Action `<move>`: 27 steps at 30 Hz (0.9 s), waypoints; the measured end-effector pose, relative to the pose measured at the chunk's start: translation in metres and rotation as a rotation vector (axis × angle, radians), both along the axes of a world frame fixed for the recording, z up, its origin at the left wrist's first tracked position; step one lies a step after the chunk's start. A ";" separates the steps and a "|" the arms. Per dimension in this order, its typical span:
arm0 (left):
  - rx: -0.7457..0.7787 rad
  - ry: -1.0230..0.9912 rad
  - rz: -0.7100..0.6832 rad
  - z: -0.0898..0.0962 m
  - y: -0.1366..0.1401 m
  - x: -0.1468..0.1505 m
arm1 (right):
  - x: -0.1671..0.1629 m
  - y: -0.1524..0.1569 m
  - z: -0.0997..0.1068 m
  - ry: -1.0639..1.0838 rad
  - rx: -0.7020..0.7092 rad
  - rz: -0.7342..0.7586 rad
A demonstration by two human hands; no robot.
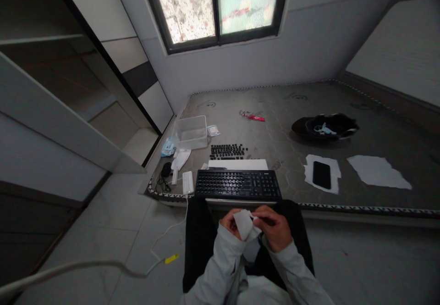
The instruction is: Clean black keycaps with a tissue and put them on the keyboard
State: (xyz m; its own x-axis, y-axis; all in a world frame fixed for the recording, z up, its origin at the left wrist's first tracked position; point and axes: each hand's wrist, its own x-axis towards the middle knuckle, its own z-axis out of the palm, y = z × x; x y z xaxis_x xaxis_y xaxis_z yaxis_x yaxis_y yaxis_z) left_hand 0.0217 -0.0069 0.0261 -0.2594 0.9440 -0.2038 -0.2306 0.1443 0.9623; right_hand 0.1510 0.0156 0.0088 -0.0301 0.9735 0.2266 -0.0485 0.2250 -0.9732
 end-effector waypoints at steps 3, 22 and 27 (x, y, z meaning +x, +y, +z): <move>-0.045 0.003 -0.003 -0.003 -0.001 0.002 | 0.000 0.000 0.006 -0.055 0.022 -0.024; -0.096 -0.081 -0.027 -0.014 0.007 -0.011 | -0.002 -0.007 0.022 -0.414 0.090 0.003; -0.086 -0.078 -0.029 -0.012 0.005 -0.012 | -0.001 -0.001 0.012 -0.276 -0.029 0.049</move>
